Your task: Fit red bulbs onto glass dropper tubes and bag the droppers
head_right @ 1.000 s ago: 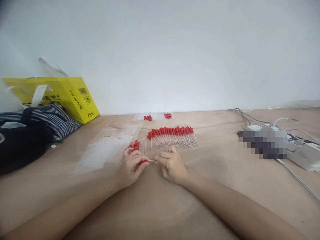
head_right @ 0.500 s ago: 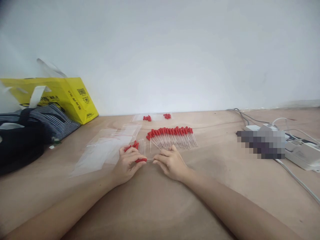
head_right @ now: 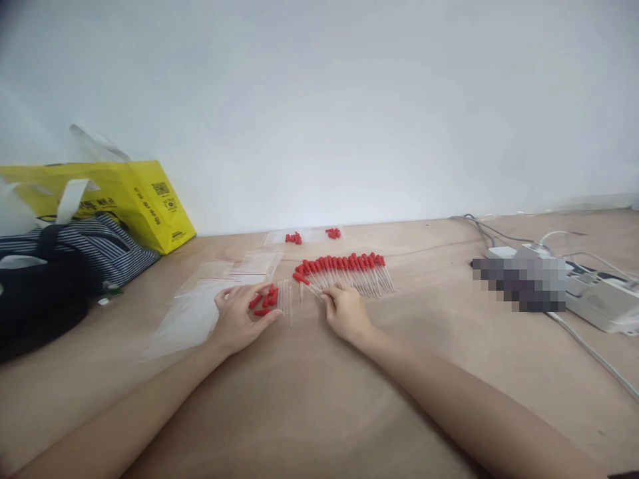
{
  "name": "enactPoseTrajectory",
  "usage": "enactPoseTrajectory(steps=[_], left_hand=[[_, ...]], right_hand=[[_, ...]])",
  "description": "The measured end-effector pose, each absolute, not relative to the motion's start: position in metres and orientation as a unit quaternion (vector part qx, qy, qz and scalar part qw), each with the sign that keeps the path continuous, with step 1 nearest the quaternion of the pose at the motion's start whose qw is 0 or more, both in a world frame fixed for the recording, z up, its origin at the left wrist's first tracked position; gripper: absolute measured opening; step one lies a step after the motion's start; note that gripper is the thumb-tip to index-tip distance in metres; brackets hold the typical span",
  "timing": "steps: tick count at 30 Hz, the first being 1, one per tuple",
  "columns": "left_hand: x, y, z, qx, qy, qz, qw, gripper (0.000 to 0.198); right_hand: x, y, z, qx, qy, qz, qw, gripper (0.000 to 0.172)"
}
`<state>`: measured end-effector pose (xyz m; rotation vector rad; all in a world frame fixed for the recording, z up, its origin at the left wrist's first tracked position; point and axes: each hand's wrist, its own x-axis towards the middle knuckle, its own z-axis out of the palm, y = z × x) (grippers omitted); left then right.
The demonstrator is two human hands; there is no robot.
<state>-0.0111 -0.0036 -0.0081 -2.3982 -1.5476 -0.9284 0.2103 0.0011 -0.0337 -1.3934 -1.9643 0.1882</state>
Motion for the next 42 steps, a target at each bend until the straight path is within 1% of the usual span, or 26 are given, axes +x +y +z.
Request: enactPoseTrajectory(steps=[3, 5, 10, 13, 18, 24, 26, 28, 32, 34, 37, 40, 42], left_hand=[[-0.012, -0.004, -0.007, -0.806, -0.512, -0.288, 0.067, 0.047], [-0.012, -0.005, -0.006, -0.814, -0.508, -0.276, 0.064, 0.044], [-0.016, -0.006, -0.004, -0.815, -0.510, -0.271, 0.054, 0.016], [-0.020, -0.004, -0.003, -0.808, -0.523, -0.268, 0.041, 0.008], [-0.027, -0.003, 0.002, -0.850, -0.481, -0.212, 0.030, 0.010], [-0.033, 0.002, 0.001, -0.875, -0.450, -0.170, 0.047, 0.009], [-0.032, 0.004, 0.000, -0.877, -0.449, -0.164, 0.054, 0.010], [-0.030, 0.004, -0.001, -0.877, -0.447, -0.163, 0.061, 0.010], [-0.028, 0.003, 0.000, -0.877, -0.442, -0.176, 0.069, 0.006], [-0.028, 0.003, 0.000, -0.871, -0.446, -0.192, 0.070, 0.005], [-0.028, 0.003, -0.001, -0.861, -0.446, -0.237, 0.060, 0.008], [-0.028, 0.004, -0.003, -0.862, -0.423, -0.278, 0.039, 0.019], [-0.028, 0.004, -0.005, -0.865, -0.403, -0.297, 0.030, 0.023]], right_hand=[[0.193, 0.014, -0.028, -0.604, -0.726, 0.031, 0.326, 0.021], [0.182, 0.020, -0.023, -0.637, -0.704, 0.008, 0.313, 0.022], [0.163, 0.029, -0.022, -0.670, -0.686, 0.004, 0.281, 0.023], [0.158, 0.032, -0.022, -0.676, -0.685, 0.007, 0.272, 0.024], [0.156, 0.036, -0.022, -0.684, -0.679, 0.017, 0.267, 0.024], [0.154, 0.027, -0.019, -0.663, -0.688, 0.022, 0.296, 0.022], [0.149, 0.020, -0.017, -0.644, -0.713, 0.031, 0.276, 0.022], [0.144, 0.015, -0.014, -0.637, -0.733, 0.042, 0.234, 0.024], [0.136, 0.010, -0.007, -0.651, -0.742, 0.042, 0.152, 0.028], [0.134, 0.010, -0.005, -0.658, -0.741, 0.036, 0.130, 0.030], [0.131, 0.012, -0.005, -0.663, -0.738, 0.026, 0.121, 0.030], [0.129, 0.014, -0.006, -0.666, -0.735, 0.017, 0.124, 0.027], [0.129, 0.014, -0.005, -0.663, -0.737, 0.017, 0.131, 0.027]])
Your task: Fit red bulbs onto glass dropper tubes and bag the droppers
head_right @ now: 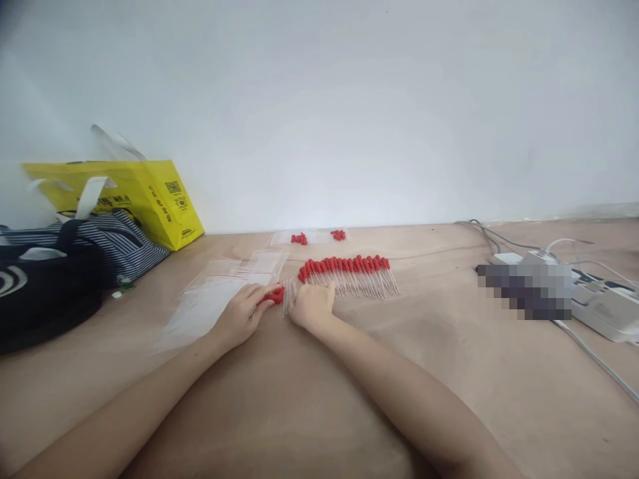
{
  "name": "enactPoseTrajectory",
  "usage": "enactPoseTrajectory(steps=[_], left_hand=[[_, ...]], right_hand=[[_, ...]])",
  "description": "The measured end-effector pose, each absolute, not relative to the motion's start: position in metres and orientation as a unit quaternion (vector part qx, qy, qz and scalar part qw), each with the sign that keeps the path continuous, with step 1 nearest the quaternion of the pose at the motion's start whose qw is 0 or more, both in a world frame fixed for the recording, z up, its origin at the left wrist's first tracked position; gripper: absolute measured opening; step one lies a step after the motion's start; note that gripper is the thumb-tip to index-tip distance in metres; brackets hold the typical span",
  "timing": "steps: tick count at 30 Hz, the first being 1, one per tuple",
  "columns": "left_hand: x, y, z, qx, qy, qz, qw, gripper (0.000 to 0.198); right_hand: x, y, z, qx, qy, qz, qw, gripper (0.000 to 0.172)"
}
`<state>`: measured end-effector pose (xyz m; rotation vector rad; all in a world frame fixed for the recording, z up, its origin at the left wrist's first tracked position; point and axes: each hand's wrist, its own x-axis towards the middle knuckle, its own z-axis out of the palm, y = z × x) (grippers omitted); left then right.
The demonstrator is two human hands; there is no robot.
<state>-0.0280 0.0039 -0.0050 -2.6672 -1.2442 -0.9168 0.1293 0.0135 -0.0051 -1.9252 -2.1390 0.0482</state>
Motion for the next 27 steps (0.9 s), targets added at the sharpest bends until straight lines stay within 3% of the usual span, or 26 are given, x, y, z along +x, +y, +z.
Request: enactPoseTrajectory(steps=[7, 12, 15, 18, 23, 27], left_hand=[[-0.021, -0.001, -0.012, -0.825, -0.414, -0.376, -0.078, 0.007], [-0.004, -0.010, -0.019, -0.790, -0.398, -0.406, -0.230, 0.007], [0.005, -0.016, -0.021, -0.772, -0.387, -0.409, -0.295, 0.010], [0.010, -0.019, -0.023, -0.768, -0.392, -0.400, -0.310, 0.010], [0.010, -0.018, -0.028, -0.763, -0.388, -0.407, -0.318, 0.028], [0.009, -0.017, -0.029, -0.775, -0.394, -0.397, -0.296, 0.025]], right_hand=[[0.163, -0.003, -0.010, -0.604, -0.759, 0.046, 0.239, 0.020], [0.213, -0.020, -0.027, -0.467, -0.816, 0.098, 0.328, 0.007], [0.229, -0.027, -0.031, -0.419, -0.842, 0.085, 0.329, 0.012], [0.228, -0.030, -0.030, -0.399, -0.858, 0.065, 0.318, 0.020], [0.214, -0.032, -0.028, -0.400, -0.854, 0.054, 0.329, 0.020], [0.211, -0.034, -0.028, -0.403, -0.848, 0.052, 0.339, 0.020]])
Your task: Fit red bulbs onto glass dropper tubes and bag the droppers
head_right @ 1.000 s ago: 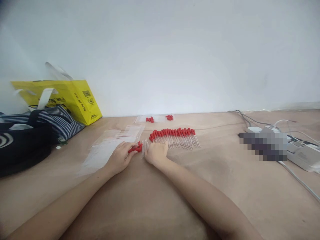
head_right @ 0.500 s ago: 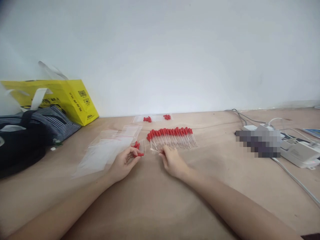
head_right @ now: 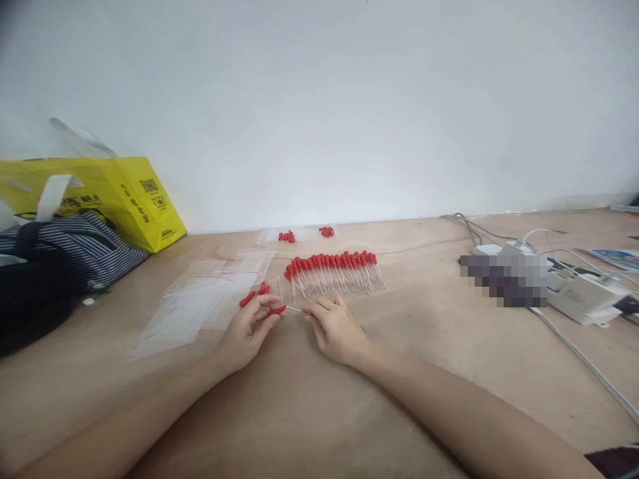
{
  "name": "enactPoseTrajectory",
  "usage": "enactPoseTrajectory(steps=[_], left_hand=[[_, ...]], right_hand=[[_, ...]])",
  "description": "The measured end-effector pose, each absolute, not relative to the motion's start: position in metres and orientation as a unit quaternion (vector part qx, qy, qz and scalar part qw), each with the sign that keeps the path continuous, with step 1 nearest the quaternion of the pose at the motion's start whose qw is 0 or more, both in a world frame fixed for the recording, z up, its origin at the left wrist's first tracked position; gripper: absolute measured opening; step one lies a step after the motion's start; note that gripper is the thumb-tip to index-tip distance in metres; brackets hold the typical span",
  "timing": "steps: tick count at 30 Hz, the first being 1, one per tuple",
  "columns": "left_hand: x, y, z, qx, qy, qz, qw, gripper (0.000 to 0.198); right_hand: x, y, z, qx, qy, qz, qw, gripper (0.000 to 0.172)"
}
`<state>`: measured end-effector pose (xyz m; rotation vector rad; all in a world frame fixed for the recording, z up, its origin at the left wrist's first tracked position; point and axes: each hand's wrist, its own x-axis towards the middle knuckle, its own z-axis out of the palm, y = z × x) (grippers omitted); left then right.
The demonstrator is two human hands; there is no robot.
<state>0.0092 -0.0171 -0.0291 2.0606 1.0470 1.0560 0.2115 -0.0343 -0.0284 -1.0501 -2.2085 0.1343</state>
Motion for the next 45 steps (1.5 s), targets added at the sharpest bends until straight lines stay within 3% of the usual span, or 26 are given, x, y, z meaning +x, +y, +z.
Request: enactPoseTrajectory(steps=[8, 23, 33, 45], left_hand=[[0.010, -0.019, -0.020, 0.829, 0.394, 0.363, 0.160, 0.021], [0.014, -0.020, -0.019, 0.845, 0.388, 0.329, 0.164, 0.014], [0.013, -0.021, -0.018, 0.884, 0.353, 0.288, 0.105, 0.016], [0.015, -0.027, -0.020, 0.901, 0.335, 0.272, 0.038, 0.021]], right_hand=[[0.211, -0.040, -0.021, -0.426, -0.836, 0.008, 0.345, 0.021], [0.211, -0.039, -0.022, -0.397, -0.866, -0.056, 0.299, 0.022], [0.214, -0.033, -0.020, -0.357, -0.892, -0.121, 0.248, 0.023], [0.205, -0.038, -0.022, -0.379, -0.883, -0.042, 0.273, 0.020]])
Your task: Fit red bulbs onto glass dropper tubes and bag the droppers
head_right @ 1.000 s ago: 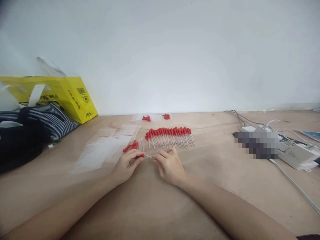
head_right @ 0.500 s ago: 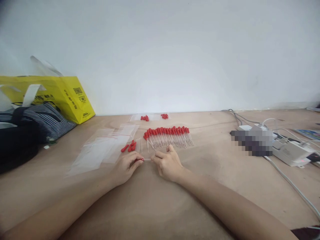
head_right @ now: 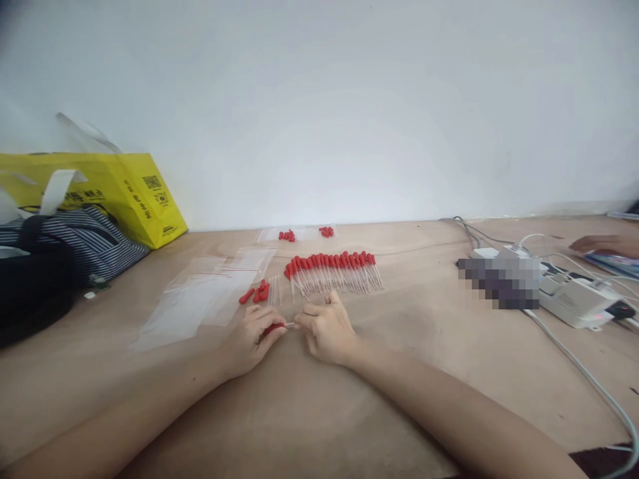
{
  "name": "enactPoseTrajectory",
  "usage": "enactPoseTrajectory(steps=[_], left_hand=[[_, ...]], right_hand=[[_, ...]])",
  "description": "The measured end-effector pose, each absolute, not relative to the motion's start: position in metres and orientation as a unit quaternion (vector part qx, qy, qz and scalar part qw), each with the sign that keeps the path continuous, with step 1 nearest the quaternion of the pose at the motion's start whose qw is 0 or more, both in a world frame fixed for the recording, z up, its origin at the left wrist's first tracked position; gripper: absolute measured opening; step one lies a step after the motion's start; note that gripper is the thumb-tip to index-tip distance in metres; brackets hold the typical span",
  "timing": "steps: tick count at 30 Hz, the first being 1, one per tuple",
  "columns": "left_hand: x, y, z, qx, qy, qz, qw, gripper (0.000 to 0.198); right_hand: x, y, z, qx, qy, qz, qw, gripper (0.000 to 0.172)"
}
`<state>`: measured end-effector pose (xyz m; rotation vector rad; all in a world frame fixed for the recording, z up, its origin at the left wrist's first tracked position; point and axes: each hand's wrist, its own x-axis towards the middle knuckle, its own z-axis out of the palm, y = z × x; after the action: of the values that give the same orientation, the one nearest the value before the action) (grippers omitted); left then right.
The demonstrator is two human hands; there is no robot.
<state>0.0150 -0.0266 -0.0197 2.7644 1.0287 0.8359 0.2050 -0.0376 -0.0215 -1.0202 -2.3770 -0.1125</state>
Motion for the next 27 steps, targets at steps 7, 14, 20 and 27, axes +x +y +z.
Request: enactPoseTrajectory(steps=[7, 14, 20, 27], left_hand=[[0.016, -0.025, -0.023, 0.902, 0.335, 0.268, 0.043, 0.023], [0.009, -0.021, -0.012, 0.890, 0.359, 0.277, 0.043, 0.022], [-0.001, -0.018, -0.008, 0.887, 0.377, 0.266, 0.002, 0.016], [0.003, -0.022, -0.014, 0.895, 0.357, 0.268, -0.003, 0.016]], right_hand=[[0.198, -0.037, -0.021, -0.387, -0.884, -0.020, 0.263, 0.019], [0.202, -0.034, -0.018, -0.397, -0.869, 0.050, 0.290, 0.021], [0.215, -0.031, -0.017, -0.403, -0.871, 0.048, 0.275, 0.020], [0.210, -0.036, -0.024, -0.383, -0.871, -0.006, 0.308, 0.019]])
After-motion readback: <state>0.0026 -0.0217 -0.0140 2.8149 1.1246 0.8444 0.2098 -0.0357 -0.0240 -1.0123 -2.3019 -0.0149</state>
